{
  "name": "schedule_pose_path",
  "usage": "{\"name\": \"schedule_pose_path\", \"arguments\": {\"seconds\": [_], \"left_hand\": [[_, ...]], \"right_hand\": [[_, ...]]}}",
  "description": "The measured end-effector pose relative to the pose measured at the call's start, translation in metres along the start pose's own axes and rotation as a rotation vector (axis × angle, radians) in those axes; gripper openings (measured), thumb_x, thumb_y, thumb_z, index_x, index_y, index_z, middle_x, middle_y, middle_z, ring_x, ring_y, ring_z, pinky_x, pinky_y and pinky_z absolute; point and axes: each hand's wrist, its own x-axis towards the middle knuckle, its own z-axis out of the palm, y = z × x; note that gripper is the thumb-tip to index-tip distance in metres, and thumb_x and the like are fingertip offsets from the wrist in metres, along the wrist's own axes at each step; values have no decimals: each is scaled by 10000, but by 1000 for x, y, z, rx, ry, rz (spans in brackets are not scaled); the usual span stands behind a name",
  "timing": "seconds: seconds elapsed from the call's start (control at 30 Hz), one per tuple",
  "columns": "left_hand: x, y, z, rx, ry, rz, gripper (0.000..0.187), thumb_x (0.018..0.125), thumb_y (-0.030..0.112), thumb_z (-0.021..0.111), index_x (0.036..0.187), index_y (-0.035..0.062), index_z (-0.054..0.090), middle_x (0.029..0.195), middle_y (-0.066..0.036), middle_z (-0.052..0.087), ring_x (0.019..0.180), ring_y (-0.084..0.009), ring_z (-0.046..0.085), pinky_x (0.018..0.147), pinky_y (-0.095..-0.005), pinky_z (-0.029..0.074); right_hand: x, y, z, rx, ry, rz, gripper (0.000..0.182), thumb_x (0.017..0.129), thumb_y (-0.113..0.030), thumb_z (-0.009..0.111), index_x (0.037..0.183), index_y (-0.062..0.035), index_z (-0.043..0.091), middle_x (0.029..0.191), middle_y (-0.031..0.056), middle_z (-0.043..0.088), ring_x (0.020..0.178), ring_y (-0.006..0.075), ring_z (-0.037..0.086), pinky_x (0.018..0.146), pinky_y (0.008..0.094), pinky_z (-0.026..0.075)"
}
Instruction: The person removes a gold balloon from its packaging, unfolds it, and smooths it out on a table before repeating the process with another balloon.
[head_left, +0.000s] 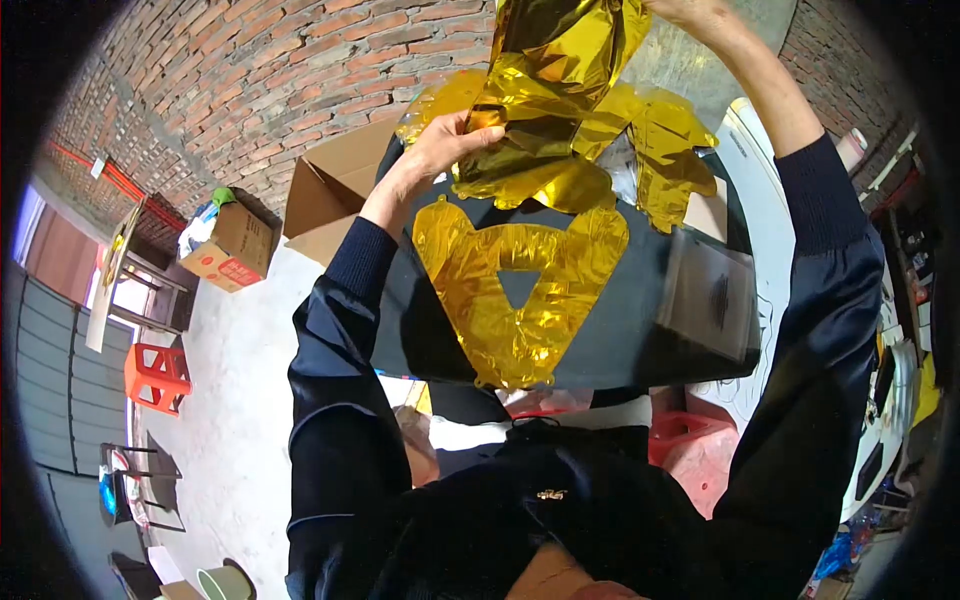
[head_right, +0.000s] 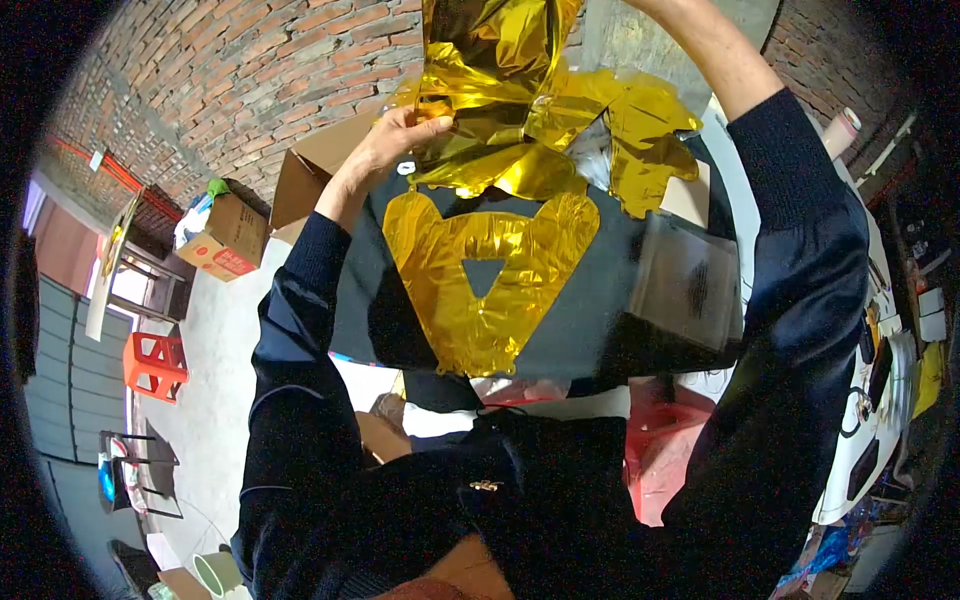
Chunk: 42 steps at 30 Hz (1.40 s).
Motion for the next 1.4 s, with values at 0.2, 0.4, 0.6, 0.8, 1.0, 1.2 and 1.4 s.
{"name": "schedule_pose_path", "arguments": {"seconds": [0.2, 0.4, 0.6, 0.8, 1.0, 1.2, 1.4], "left_hand": [[18, -23, -7, 81, 196, 90, 230, 953, 217, 762, 1084, 28, 744, 883, 11, 747, 760, -71, 623, 704, -265, 507], [-3, 6, 5, 348, 472, 266, 300, 892, 260, 789, 1119, 68, 750, 962, -88, 788, 863, -174, 734, 798, -340, 562], [-64, -93, 36, 354, 381, 239, 208, 914, 69, 627, 1097, 60, 726, 981, -130, 739, 874, -251, 720, 774, -351, 557], [-106, -162, 42, 509, 251, 315, 250, 844, -66, 595, 1052, 32, 695, 1108, -149, 728, 1060, -340, 692, 912, -395, 553], [-114, -159, 42, 684, 161, 393, 268, 872, -32, 647, 1122, 52, 695, 1226, -145, 692, 1226, -335, 624, 1014, -405, 523], [-115, -171, 39, 891, -17, 370, 544, 839, 38, 693, 1373, 101, 608, 1467, -147, 560, 1426, -365, 453, 1161, -422, 414], [-139, -132, 39, 818, 99, 323, 540, 915, -10, 643, 1433, 124, 573, 1528, -144, 503, 1444, -344, 438, 1154, -409, 434]], "right_hand": [[-15, -34, 13, 162, 14, -115, 129, 974, -106, 604, 926, -4, 667, 788, -2, 624, 728, 80, 569, 626, 278, 467], [-104, -118, 49, -84, 393, -605, 140, 915, -117, 629, 976, -11, 697, 821, 98, 679, 725, 204, 628, 658, 314, 485], [-265, -158, 161, -71, 122, -547, 191, 823, -165, 685, 967, -41, 707, 993, 85, 706, 945, 220, 668, 807, 376, 550], [-340, -155, 243, -19, -105, -384, 180, 889, -169, 652, 1017, -49, 699, 1068, 68, 697, 1036, 205, 652, 880, 358, 509], [-362, -151, 258, -77, -129, -283, 200, 892, -172, 644, 1048, -53, 684, 1085, 71, 690, 1020, 209, 643, 876, 360, 495], [-375, -149, 263, -179, -169, -199, 206, 889, -169, 643, 1056, -57, 690, 1051, 52, 682, 978, 188, 620, 836, 341, 472], [-385, -149, 269, -176, -172, -120, 279, 862, -168, 646, 1113, -54, 692, 1122, 61, 683, 1061, 231, 622, 872, 382, 484]]}}
